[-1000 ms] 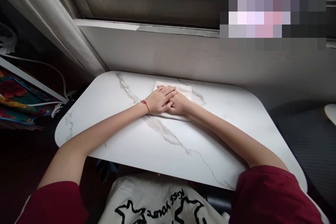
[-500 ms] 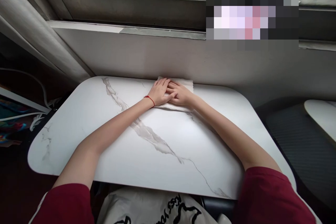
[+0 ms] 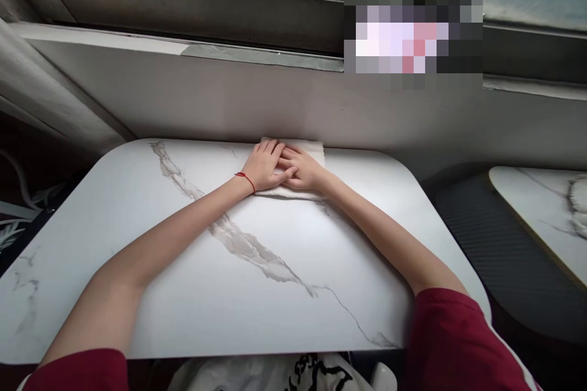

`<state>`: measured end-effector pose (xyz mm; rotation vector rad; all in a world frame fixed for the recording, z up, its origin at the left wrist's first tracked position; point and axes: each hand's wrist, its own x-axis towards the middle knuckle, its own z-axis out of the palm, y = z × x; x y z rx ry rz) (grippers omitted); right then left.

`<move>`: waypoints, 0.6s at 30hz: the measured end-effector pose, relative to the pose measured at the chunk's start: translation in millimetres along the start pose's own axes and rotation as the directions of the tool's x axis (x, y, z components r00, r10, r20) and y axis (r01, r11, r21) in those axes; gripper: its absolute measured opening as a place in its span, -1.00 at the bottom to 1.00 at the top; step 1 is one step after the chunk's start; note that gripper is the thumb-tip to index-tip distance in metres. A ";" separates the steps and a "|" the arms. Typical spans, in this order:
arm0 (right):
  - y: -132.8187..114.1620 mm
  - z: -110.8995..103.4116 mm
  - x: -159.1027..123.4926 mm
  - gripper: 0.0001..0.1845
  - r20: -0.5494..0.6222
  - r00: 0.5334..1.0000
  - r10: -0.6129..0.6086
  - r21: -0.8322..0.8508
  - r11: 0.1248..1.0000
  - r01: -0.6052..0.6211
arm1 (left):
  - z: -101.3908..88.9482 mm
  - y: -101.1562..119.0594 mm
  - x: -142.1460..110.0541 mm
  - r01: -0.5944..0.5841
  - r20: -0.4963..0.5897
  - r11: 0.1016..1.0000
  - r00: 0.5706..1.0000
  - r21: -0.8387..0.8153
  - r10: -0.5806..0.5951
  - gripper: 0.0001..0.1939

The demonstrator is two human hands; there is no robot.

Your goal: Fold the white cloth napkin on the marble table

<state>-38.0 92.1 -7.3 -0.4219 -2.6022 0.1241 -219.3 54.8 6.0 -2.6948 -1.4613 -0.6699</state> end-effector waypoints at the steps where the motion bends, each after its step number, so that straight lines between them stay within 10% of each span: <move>1: -0.7 -0.6 0.3 -0.53 0.002 1.000 0.007 0.004 1.000 -0.007 | -2.0 -1.1 0.7 -0.017 0.011 1.000 1.000 0.009 0.017 -0.32; 18: -23.2 -9.1 -1.9 -0.46 0.042 0.987 0.157 -0.066 0.986 -0.154 | -13.6 -1.5 5.6 -0.139 0.008 0.990 0.990 0.029 0.139 -0.32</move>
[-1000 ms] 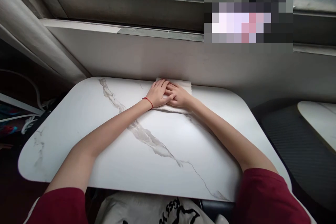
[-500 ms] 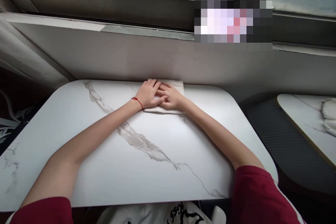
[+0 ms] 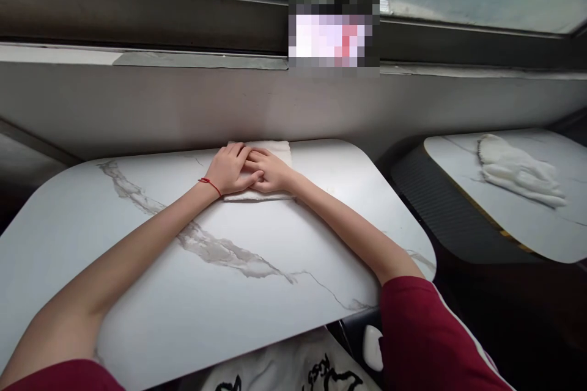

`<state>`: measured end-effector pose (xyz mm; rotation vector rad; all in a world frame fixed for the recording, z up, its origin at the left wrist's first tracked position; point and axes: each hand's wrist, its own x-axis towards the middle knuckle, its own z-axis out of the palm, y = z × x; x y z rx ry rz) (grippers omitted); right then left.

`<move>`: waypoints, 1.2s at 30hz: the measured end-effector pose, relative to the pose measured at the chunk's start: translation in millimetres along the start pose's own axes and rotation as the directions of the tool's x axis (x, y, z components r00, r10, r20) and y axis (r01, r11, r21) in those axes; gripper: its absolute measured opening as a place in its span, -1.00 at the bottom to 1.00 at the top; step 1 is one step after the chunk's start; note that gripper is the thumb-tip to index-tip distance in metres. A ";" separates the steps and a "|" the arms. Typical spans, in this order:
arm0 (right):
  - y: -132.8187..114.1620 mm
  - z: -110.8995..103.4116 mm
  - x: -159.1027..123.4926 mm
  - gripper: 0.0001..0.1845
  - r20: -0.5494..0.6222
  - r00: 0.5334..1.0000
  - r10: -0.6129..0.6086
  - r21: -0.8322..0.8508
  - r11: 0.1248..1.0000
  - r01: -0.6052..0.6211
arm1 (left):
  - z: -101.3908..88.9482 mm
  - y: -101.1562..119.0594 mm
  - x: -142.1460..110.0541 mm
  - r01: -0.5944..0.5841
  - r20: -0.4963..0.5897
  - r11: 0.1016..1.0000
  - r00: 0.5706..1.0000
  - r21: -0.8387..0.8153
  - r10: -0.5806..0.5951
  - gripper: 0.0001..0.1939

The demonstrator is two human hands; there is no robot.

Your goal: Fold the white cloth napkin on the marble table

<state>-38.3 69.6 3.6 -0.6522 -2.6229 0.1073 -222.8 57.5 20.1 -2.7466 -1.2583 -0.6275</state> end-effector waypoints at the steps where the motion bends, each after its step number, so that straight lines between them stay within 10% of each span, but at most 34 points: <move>1: -2.8 -0.1 -3.5 -0.46 -0.009 1.000 0.004 -0.001 1.000 -0.004 | 0.2 1.7 -0.5 -0.017 0.003 1.000 1.000 -0.011 0.018 -0.32; 16: -120.2 -40.5 -131.6 -0.49 -0.029 0.987 0.157 -0.043 0.986 -0.158 | -1.2 115.0 -35.2 -0.402 0.094 0.912 0.908 -0.083 0.408 -0.24; 23: -158.6 -44.2 -170.2 -0.45 0.047 0.970 0.239 -0.047 0.970 -0.237 | -3.6 167.1 -63.8 -0.414 0.147 0.910 0.899 -0.020 0.412 -0.22; 30: -103.8 -47.8 -167.3 -0.45 0.072 0.987 0.144 0.013 0.989 -0.145 | 17.3 189.1 -37.1 -0.157 0.138 0.987 0.978 -0.015 0.158 -0.20; 36: -20.6 -39.2 -142.7 -0.56 -0.077 0.909 0.410 -0.089 0.905 -0.416 | 38.1 148.0 50.2 -0.174 0.119 0.979 0.975 -0.108 0.187 -0.45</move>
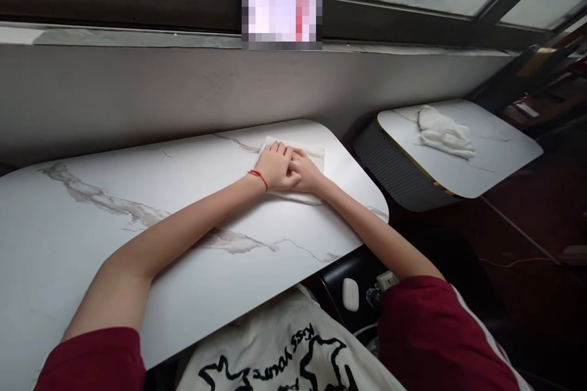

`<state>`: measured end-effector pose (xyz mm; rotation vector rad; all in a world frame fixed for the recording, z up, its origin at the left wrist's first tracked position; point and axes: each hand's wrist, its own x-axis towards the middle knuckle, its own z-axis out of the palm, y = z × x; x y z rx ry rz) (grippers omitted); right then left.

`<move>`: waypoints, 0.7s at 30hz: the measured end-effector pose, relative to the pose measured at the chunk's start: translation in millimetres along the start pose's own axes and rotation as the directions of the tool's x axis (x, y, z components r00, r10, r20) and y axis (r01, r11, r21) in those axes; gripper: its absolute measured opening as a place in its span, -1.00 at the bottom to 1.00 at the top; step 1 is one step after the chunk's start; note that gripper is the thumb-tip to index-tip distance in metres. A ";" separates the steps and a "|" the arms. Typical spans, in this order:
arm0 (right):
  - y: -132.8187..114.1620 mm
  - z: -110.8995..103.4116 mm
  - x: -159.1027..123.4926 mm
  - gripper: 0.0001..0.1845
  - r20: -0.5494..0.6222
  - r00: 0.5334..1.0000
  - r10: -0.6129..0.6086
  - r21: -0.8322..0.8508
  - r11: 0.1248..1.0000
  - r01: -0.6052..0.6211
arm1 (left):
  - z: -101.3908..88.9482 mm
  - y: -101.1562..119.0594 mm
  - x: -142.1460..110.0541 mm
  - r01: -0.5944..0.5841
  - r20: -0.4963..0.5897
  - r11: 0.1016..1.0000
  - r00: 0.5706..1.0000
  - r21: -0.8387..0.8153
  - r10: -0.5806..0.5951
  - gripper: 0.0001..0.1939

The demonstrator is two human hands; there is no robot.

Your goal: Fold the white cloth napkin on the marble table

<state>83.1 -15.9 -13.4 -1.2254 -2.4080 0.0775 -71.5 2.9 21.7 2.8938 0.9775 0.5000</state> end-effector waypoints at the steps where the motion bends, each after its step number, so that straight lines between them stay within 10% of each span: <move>1: 7.9 2.8 8.7 -0.56 -0.017 0.999 0.030 -0.015 0.999 -0.031 | 0.9 -12.9 9.6 -0.034 -0.004 0.999 0.999 -0.028 0.034 -0.47; 7: 43.3 10.1 51.0 -0.54 -0.037 0.999 0.020 -0.002 1.000 -0.020 | 12.9 -61.3 31.8 0.000 -0.090 0.993 0.996 -0.118 -0.010 -0.43; 21: 53.5 11.1 78.6 -0.71 -0.112 0.993 -0.039 0.044 0.998 0.044 | 16.2 -74.8 29.8 0.133 -0.121 0.981 0.981 -0.144 -0.151 -0.43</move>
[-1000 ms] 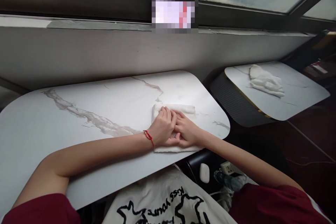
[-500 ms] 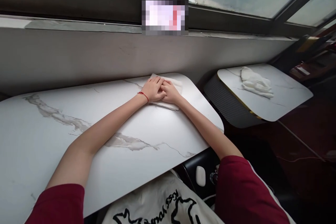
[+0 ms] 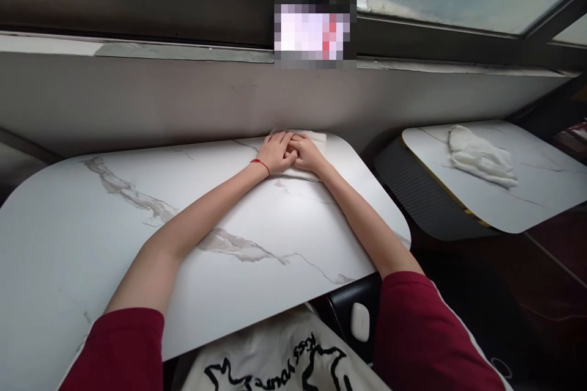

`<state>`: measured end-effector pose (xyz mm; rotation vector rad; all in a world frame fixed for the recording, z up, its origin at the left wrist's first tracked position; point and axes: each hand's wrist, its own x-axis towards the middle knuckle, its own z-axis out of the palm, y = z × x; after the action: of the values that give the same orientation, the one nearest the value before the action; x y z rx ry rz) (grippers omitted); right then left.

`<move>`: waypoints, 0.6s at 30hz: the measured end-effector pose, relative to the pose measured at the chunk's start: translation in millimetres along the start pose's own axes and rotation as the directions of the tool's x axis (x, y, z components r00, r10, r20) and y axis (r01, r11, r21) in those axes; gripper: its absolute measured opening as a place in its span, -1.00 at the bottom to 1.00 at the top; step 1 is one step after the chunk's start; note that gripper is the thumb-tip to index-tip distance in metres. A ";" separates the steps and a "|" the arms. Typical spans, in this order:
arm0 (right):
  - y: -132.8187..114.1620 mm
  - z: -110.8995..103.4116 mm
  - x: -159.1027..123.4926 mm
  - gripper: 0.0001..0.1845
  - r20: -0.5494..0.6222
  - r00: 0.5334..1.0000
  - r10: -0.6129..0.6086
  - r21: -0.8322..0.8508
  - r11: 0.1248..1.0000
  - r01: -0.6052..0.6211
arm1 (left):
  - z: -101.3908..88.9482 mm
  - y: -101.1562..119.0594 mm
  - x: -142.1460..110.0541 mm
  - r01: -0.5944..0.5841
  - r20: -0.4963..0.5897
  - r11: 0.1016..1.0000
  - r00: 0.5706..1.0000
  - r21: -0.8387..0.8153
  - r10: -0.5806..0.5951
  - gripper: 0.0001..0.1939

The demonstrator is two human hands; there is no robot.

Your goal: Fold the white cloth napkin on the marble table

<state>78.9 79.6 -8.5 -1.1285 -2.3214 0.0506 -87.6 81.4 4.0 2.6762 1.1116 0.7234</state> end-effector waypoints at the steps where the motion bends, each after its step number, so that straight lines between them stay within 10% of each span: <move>1: -1.7 -0.2 -2.5 -0.69 0.013 1.000 -0.004 -0.009 1.000 0.004 | -0.5 0.8 -2.1 -0.007 0.004 1.000 1.000 -0.001 0.007 -0.42; 10: -33.4 -11.2 -43.7 -0.65 0.046 0.999 0.020 -0.121 0.993 -0.014 | -1.0 21.8 -26.3 -0.100 0.096 0.995 0.990 -0.018 0.102 -0.33; 18: -81.7 -54.3 -142.6 -0.59 0.043 0.998 -0.034 -0.170 0.985 0.041 | 12.2 104.9 -74.9 -0.136 0.206 0.977 0.964 -0.163 0.168 -0.16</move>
<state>117.6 -89.0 -6.8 -1.1752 -2.4193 -0.1439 -61.5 -45.3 -1.4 2.6564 0.7744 0.4957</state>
